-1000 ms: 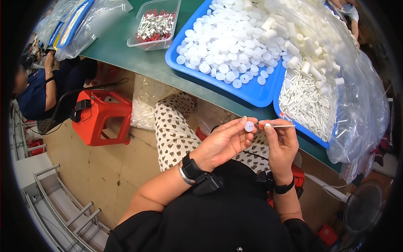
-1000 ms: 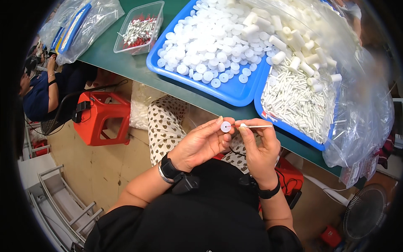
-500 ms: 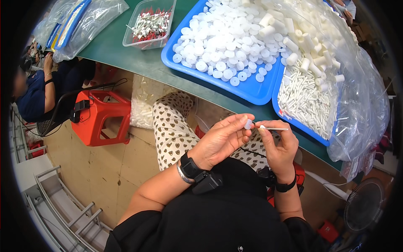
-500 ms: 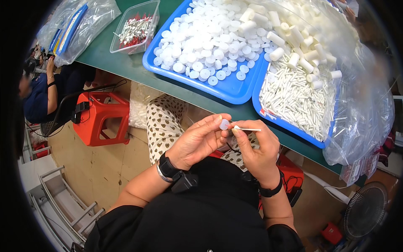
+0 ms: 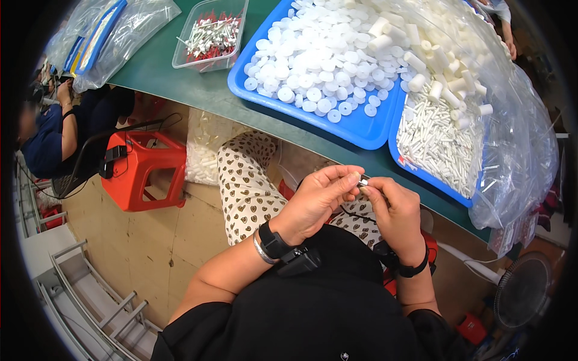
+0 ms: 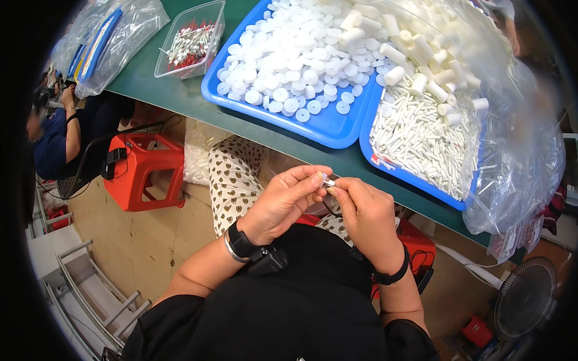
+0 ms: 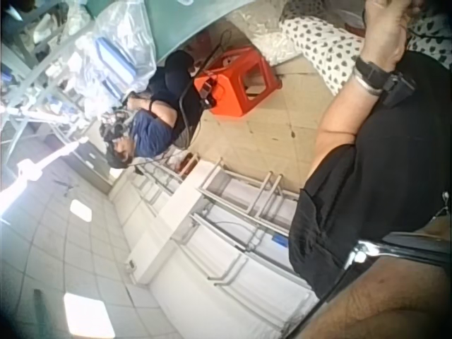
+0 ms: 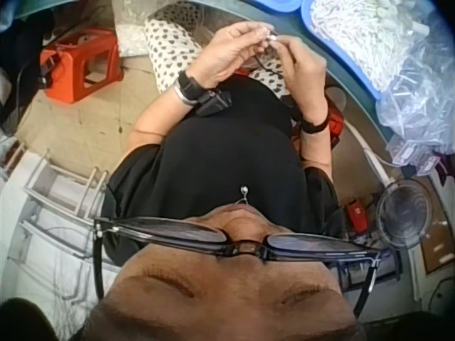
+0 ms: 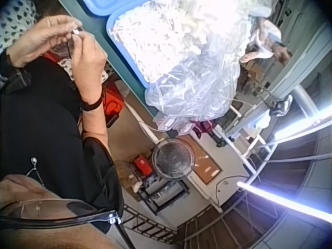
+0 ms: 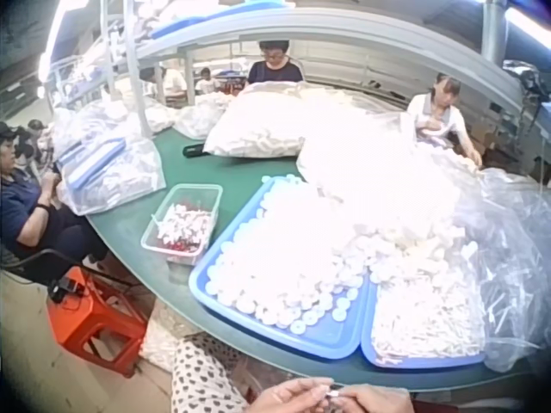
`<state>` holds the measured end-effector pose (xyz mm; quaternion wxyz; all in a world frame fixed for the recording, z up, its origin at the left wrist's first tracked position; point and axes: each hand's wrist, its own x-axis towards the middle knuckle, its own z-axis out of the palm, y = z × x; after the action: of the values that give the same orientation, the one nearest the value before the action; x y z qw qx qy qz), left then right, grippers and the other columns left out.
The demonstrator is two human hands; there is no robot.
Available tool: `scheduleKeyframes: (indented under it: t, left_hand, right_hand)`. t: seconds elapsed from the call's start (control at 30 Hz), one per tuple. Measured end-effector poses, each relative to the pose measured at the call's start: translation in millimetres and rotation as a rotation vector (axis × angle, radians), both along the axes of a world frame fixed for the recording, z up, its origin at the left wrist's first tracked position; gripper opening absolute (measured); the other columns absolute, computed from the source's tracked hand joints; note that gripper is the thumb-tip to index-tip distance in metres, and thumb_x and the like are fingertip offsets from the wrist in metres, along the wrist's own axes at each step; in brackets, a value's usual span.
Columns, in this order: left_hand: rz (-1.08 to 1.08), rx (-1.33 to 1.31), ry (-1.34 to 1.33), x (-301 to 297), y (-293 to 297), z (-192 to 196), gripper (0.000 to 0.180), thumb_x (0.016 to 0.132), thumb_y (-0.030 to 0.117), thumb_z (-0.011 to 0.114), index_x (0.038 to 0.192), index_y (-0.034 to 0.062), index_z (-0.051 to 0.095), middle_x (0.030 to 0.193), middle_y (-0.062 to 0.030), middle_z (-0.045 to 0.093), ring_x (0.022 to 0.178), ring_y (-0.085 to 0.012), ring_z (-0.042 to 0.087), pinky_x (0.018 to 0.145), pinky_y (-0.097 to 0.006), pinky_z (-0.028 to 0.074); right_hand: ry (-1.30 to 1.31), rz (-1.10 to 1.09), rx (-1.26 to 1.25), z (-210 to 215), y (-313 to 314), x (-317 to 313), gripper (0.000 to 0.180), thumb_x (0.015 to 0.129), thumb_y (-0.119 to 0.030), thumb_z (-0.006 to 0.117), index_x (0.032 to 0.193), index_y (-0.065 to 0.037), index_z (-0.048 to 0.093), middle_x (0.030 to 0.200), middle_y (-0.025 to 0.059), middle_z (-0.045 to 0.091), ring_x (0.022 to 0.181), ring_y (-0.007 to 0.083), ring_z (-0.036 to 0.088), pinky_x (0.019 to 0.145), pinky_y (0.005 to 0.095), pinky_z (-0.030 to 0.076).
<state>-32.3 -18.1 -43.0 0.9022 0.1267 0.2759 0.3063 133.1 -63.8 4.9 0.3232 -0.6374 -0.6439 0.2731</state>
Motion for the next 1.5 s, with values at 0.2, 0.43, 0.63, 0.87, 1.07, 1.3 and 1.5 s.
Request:
scheduleKeyframes:
  t: [0.2,0.43,0.63,0.87,1.07,1.3,1.5]
  left_hand:
    - [-0.028,0.036,-0.117,4.4,-11.9,-10.5,0.031,0.100,0.021,0.056,0.124,0.0017,0.056,0.095,-0.0025,0.062,0.087,-0.0098,0.059,0.082,-0.028,0.050]
    - [-0.035,-0.071,-0.068,8.9,-10.8,-4.6,0.034,0.101,0.026,0.053,0.125,0.0015,0.056,0.090,-0.0002,0.059,0.081,-0.0087,0.055,0.079,-0.027,0.048]
    - [0.043,0.048,0.009,6.7,-1.6,-2.4,0.034,0.100,0.025,0.055,0.123,-0.0005,0.056,0.086,0.0014,0.058,0.080,-0.0072,0.054,0.077,-0.024,0.047]
    - [0.079,0.095,-0.056,3.1,-5.4,-5.2,0.033,0.099,0.024,0.056,0.122,-0.0003,0.057,0.099,-0.0064,0.066,0.089,-0.0137,0.066,0.079,-0.027,0.056]
    - [0.004,0.068,-0.091,9.1,-4.0,-5.4,0.043,0.101,0.029,0.053,0.134,0.0019,0.048,0.109,-0.0067,0.063,0.094,-0.0125,0.066,0.082,-0.026,0.056]
    - [0.119,0.093,-0.137,-0.1,0.8,0.0,0.042,0.102,0.030,0.050,0.134,0.0029,0.046,0.110,-0.0060,0.059,0.099,-0.0107,0.062,0.086,-0.024,0.053]
    - [0.179,0.131,-0.191,2.7,7.8,11.5,0.039,0.102,0.030,0.049,0.129,0.0024,0.049,0.108,-0.0060,0.059,0.097,-0.0112,0.061,0.087,-0.025,0.053]
  right_hand:
    - [0.797,-0.140,-0.501,0.0,4.4,2.3,0.015,0.097,-0.012,0.058,0.089,0.000,0.063,0.070,-0.0002,0.063,0.057,0.0025,0.053,0.050,0.0186,0.040]
    - [0.080,-0.024,0.051,-2.6,0.3,-10.3,0.008,0.092,-0.005,0.061,0.089,0.003,0.062,0.070,0.0103,0.066,0.060,0.0172,0.066,0.055,0.0286,0.050]
    - [-0.198,-0.049,0.131,20.7,12.9,13.7,0.011,0.086,-0.010,0.069,0.093,-0.002,0.067,0.080,0.0127,0.068,0.068,0.0297,0.066,0.060,0.0340,0.051]
    - [-0.545,-0.125,0.169,21.0,40.1,59.5,0.004,0.079,-0.005,0.067,0.080,-0.002,0.066,0.078,0.0158,0.062,0.073,0.0353,0.060,0.065,0.0425,0.047]
    - [-0.479,-0.033,0.131,22.6,37.6,70.2,0.004,0.084,0.000,0.061,0.087,0.003,0.061,0.075,0.0168,0.059,0.064,0.0319,0.057,0.059,0.0388,0.044]
    - [-0.019,-0.241,0.166,3.4,23.7,68.3,0.015,0.096,-0.001,0.052,0.109,0.005,0.059,0.083,0.0087,0.057,0.063,0.0126,0.049,0.058,0.0264,0.043]
    - [0.069,0.016,0.076,11.1,0.7,24.3,0.007,0.096,-0.001,0.051,0.096,0.003,0.056,0.088,0.0056,0.053,0.069,0.0093,0.048,0.062,0.0218,0.040]
